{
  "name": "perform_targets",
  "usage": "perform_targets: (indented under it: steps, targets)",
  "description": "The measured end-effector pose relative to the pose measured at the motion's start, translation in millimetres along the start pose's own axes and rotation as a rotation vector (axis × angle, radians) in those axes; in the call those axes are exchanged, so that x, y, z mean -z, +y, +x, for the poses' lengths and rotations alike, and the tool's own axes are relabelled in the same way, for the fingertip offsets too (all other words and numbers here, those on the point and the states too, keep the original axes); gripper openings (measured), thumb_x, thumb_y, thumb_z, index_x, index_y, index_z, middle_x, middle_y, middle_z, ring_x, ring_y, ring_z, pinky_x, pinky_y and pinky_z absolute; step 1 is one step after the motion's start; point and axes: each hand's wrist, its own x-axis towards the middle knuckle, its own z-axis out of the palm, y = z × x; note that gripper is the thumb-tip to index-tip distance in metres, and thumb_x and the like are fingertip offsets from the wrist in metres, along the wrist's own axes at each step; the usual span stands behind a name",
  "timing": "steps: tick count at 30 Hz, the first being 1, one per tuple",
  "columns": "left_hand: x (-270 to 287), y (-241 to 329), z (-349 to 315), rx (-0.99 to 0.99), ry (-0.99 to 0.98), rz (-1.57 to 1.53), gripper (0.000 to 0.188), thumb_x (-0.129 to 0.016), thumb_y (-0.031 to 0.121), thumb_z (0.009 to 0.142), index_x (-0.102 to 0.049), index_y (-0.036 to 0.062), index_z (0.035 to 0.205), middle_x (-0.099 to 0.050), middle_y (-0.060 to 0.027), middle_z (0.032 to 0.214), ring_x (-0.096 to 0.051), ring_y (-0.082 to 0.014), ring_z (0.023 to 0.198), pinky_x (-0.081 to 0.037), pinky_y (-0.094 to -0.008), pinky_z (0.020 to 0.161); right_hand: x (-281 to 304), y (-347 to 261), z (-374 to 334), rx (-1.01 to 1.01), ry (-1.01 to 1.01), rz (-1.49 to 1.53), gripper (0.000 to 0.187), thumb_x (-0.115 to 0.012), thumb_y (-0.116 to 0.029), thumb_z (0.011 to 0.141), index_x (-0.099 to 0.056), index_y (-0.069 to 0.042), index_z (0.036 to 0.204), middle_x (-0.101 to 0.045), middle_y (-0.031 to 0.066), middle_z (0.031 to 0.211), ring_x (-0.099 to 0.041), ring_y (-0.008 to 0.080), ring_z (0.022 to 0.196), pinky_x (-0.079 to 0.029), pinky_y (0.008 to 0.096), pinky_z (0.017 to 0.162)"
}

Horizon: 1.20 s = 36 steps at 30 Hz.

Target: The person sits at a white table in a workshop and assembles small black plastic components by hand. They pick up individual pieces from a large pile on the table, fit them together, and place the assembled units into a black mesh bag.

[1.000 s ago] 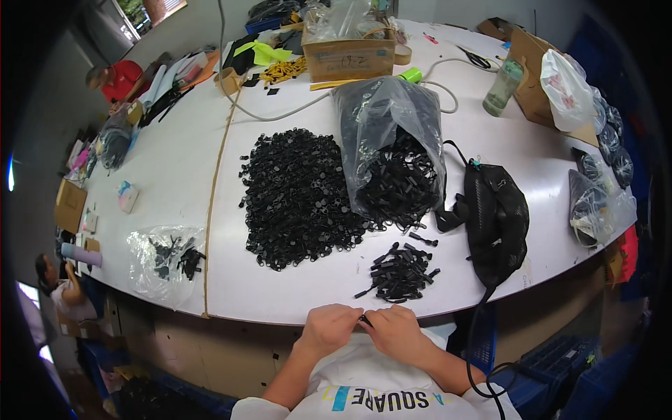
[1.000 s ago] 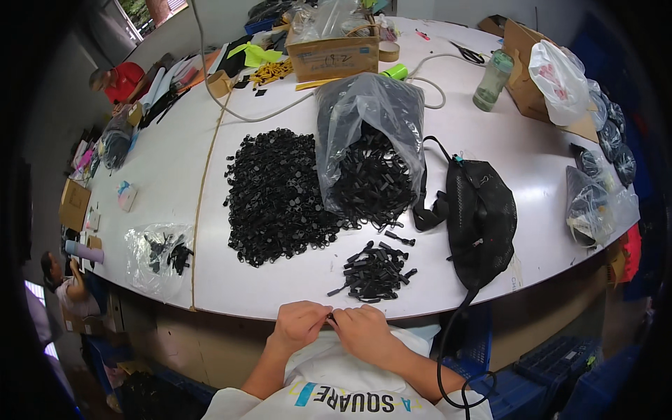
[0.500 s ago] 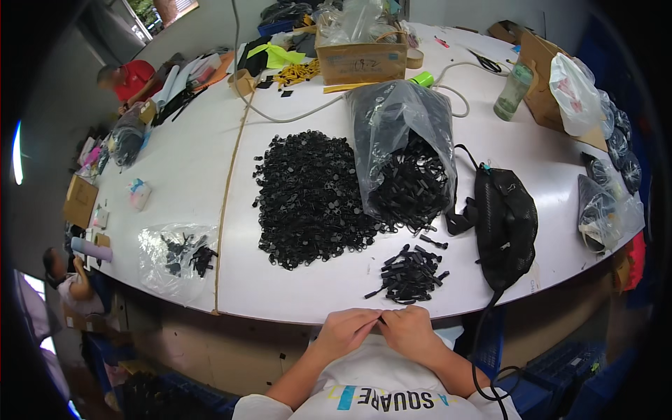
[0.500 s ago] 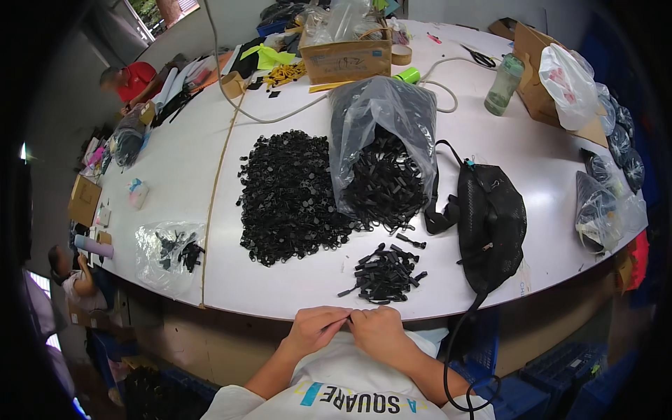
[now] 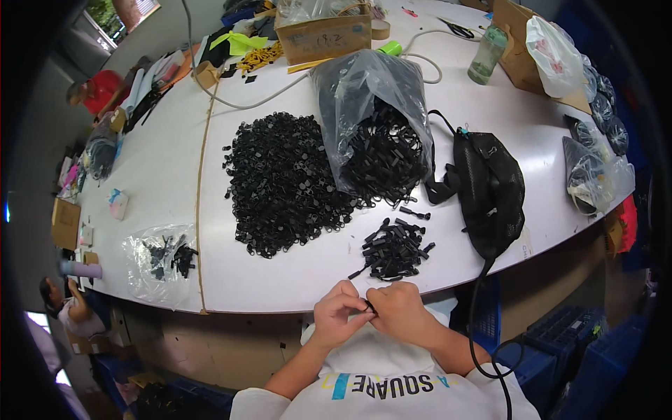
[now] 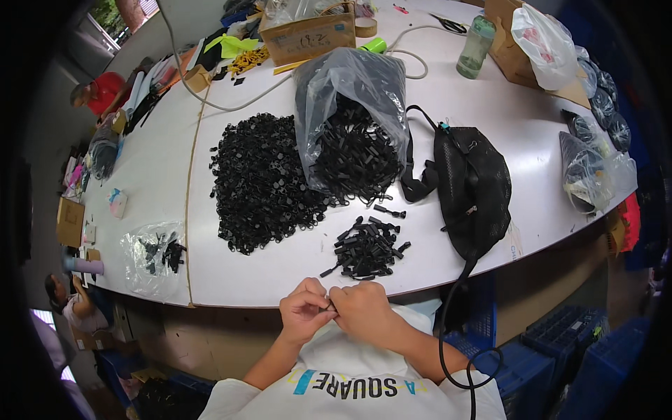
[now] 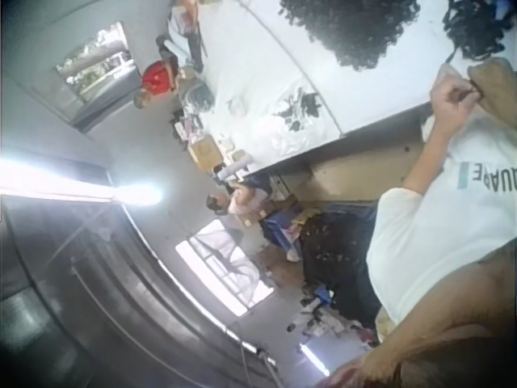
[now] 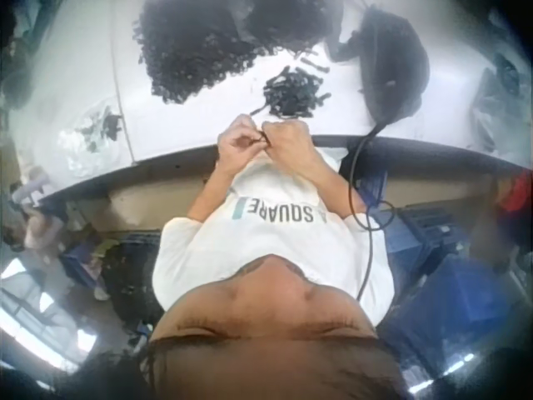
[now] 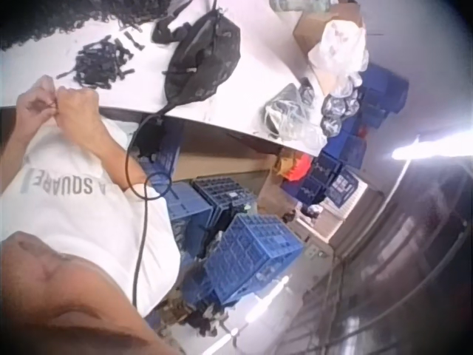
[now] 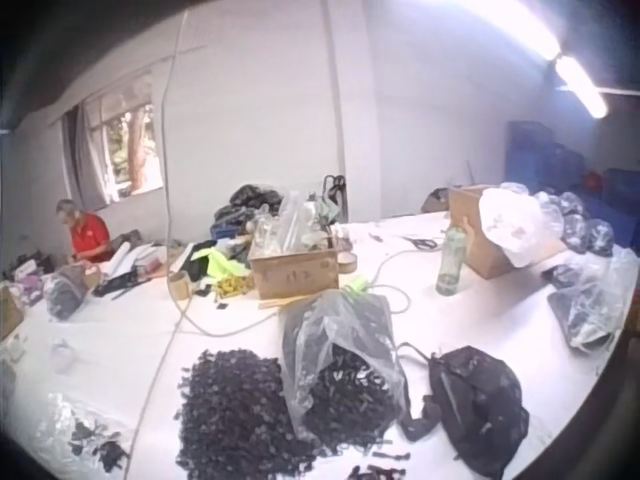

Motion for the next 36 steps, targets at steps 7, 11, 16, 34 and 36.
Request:
perform_targets:
  steps: [7,11,16,34,36]
  targets:
    - [-7.3,-0.9,22.6,-0.115,0.218,0.503,0.017,-0.074,-0.006,0.068,-0.065,0.0010,0.080,-0.053,-0.0049,0.074,-0.051,-0.0129,0.064,-0.043,-0.0253,0.055,-4.8,10.2,0.6,-0.086,0.120,0.103,0.014,-0.071,-0.010,0.071,-0.058,-0.005,0.070,-0.054,0.0079,0.050,-0.054,0.0233,0.043,-0.040,0.0335,0.043]
    - [1.4,-7.3,32.1,-0.320,0.131,0.798,0.018,-0.072,-0.009,0.066,-0.064,0.0011,0.079,-0.054,-0.0071,0.074,-0.053,-0.0178,0.063,-0.044,-0.0287,0.053,1.1,11.0,-2.1,-0.311,0.105,0.454,0.012,-0.070,-0.011,0.079,-0.062,-0.003,0.074,-0.051,0.0056,0.048,-0.050,0.0108,0.041,-0.035,0.0254,0.041]
    - [13.0,3.3,48.7,-0.471,-0.235,0.853,0.018,-0.071,-0.006,0.067,-0.064,0.0013,0.081,-0.057,-0.0093,0.074,-0.056,-0.0250,0.063,-0.046,-0.0334,0.055,0.1,21.2,-6.5,-0.380,0.046,0.606,0.013,-0.067,-0.011,0.080,-0.060,-0.001,0.074,-0.054,0.0097,0.050,-0.050,0.0184,0.038,-0.037,0.0290,0.040]
    - [59.0,20.4,43.4,-0.109,-0.688,0.734,0.023,-0.067,0.017,0.082,-0.056,0.0045,0.067,-0.051,-0.0091,0.060,-0.052,-0.0281,0.056,-0.043,-0.0380,0.052,6.9,25.6,-6.4,0.236,-0.105,0.183,0.022,-0.071,-0.013,0.073,-0.051,-0.007,0.066,-0.052,0.0058,0.061,-0.053,0.0272,0.058,-0.043,0.0376,0.056]
    - [58.7,19.6,43.2,-0.169,-0.633,0.827,0.018,-0.068,0.016,0.081,-0.059,0.0050,0.070,-0.052,-0.0085,0.061,-0.053,-0.0274,0.056,-0.043,-0.0380,0.053,12.0,24.9,-1.6,0.154,-0.126,0.185,0.022,-0.072,-0.015,0.073,-0.053,-0.007,0.070,-0.054,0.0067,0.063,-0.054,0.0281,0.061,-0.044,0.0387,0.059]
